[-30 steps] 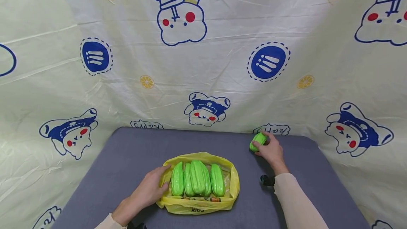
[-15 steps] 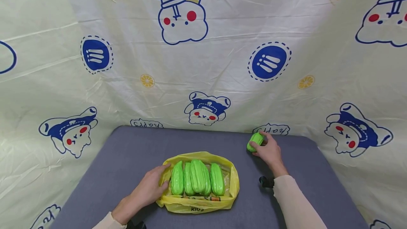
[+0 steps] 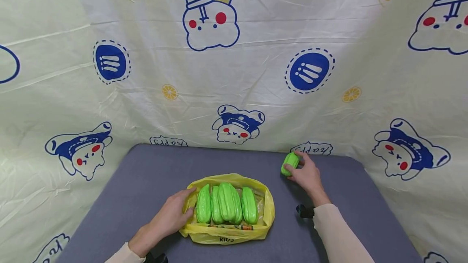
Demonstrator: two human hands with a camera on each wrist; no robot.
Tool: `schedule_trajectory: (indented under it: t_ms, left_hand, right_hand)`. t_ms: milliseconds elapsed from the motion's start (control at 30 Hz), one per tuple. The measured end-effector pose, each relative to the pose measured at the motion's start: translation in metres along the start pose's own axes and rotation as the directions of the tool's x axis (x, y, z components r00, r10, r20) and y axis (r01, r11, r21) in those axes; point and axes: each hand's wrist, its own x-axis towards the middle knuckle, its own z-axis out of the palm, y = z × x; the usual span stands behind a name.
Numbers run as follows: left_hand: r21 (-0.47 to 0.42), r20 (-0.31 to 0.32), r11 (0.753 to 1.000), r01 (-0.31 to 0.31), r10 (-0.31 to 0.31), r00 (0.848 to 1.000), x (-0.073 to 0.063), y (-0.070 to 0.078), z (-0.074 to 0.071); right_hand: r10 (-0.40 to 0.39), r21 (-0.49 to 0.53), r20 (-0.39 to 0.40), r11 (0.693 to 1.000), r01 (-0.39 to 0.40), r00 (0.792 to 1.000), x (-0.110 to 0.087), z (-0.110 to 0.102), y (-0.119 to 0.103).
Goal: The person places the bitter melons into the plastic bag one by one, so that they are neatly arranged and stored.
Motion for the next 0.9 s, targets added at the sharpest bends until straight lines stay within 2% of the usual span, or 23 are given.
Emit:
schedule_trajectory:
  t_ms: [533, 900]
  left_hand:
    - [0.009, 0.015, 1.0, -0.005, 0.005, 1.0, -0.004, 0.0, 0.001]
    - [0.034, 0.012, 0.999, -0.016, 0.016, 1.0, -0.002, 0.001, -0.001]
  right_hand:
    - [-0.037, -0.025, 0.012, 0.999, 0.038, 0.999, -0.026, 0.009, -0.008]
    - [-0.105, -0.026, 0.043, 0.994, 0.106, 0.994, -0.045, 0.01, -0.023]
